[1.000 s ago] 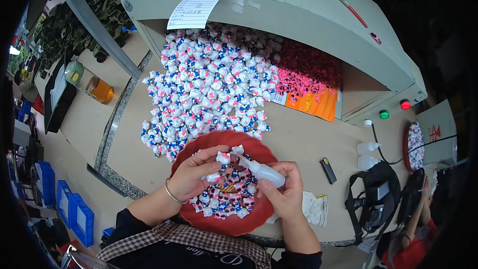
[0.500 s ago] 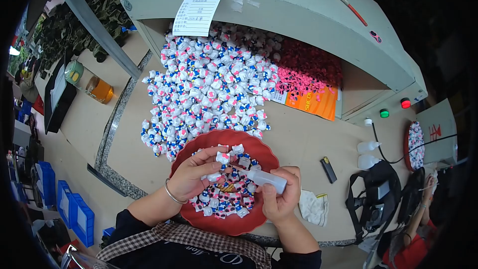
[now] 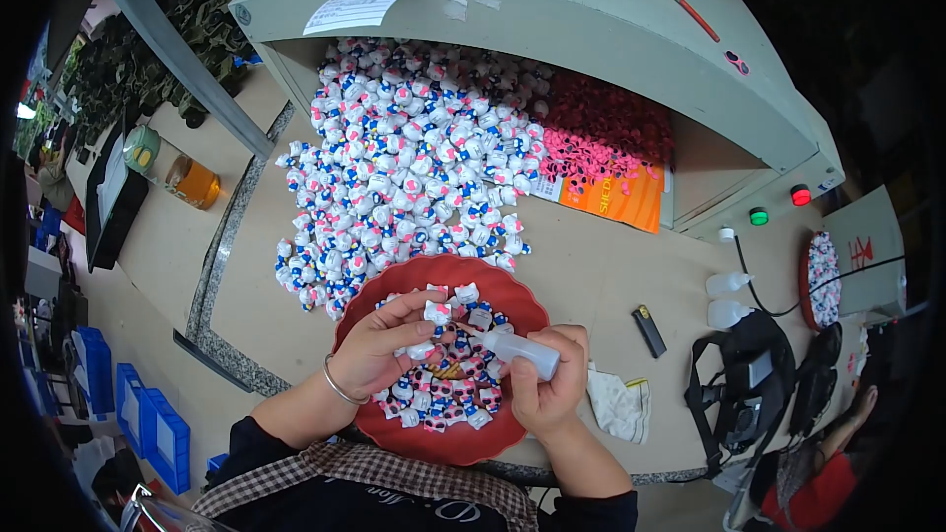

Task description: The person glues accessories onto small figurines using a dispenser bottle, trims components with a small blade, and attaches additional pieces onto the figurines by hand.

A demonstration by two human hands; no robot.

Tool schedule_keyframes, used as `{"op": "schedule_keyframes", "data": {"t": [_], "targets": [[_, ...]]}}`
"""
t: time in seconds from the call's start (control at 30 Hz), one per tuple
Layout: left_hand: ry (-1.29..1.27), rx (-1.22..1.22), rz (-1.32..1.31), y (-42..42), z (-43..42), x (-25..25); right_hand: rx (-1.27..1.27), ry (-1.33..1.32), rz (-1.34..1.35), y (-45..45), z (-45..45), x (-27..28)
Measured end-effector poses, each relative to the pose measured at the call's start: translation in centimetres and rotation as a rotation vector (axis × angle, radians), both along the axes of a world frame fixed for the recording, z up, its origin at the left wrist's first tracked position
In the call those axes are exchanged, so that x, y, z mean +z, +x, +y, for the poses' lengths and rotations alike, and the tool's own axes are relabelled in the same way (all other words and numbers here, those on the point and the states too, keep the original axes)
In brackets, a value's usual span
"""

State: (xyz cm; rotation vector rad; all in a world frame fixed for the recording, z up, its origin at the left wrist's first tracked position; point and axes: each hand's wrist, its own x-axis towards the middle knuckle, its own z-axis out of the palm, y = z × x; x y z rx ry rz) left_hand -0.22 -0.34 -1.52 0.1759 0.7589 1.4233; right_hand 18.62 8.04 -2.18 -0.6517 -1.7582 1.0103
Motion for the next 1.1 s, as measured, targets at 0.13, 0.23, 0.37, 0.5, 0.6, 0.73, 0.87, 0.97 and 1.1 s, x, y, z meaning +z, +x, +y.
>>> {"op": "schedule_keyframes", "data": {"t": [0.13, 0.23, 0.37, 0.5, 0.6, 0.73, 0.87, 0.97, 1.1], "targets": [[-0.005, -0.002, -0.006, -0.02, -0.03, -0.05, -0.027, -0.088, 0.038, -0.45, -0.54, 0.5], [0.001, -0.005, -0.009, -0.01, -0.01, -0.06, -0.061, -0.005, -0.042, 0.02, -0.29, 0.16], [-0.005, -0.01, -0.027, -0.08, -0.1, -0.25, -0.069, 0.014, -0.07, 0.23, -0.25, 0.11], [-0.008, -0.013, -0.017, -0.04, -0.07, 0.13, -0.067, 0.025, -0.06, 0.13, -0.19, -0.11], [0.007, -0.023, -0.033, -0.08, -0.1, 0.09, -0.075, 0.017, -0.063, 0.11, -0.22, -0.19], [0.018, -0.031, -0.052, -0.09, -0.16, 0.03, -0.078, -0.021, -0.022, -0.33, -0.51, 0.08], [0.032, -0.023, -0.056, -0.01, -0.08, 0.19, -0.077, 0.027, -0.048, -0.3, -0.39, 0.02], [0.023, -0.041, -0.022, 0.03, -0.06, 0.01, -0.066, 0.048, -0.069, -0.19, -0.38, -0.12], [0.023, -0.043, -0.039, 0.03, -0.02, 0.14, -0.065, 0.048, -0.071, -0.15, -0.38, -0.17]]}}
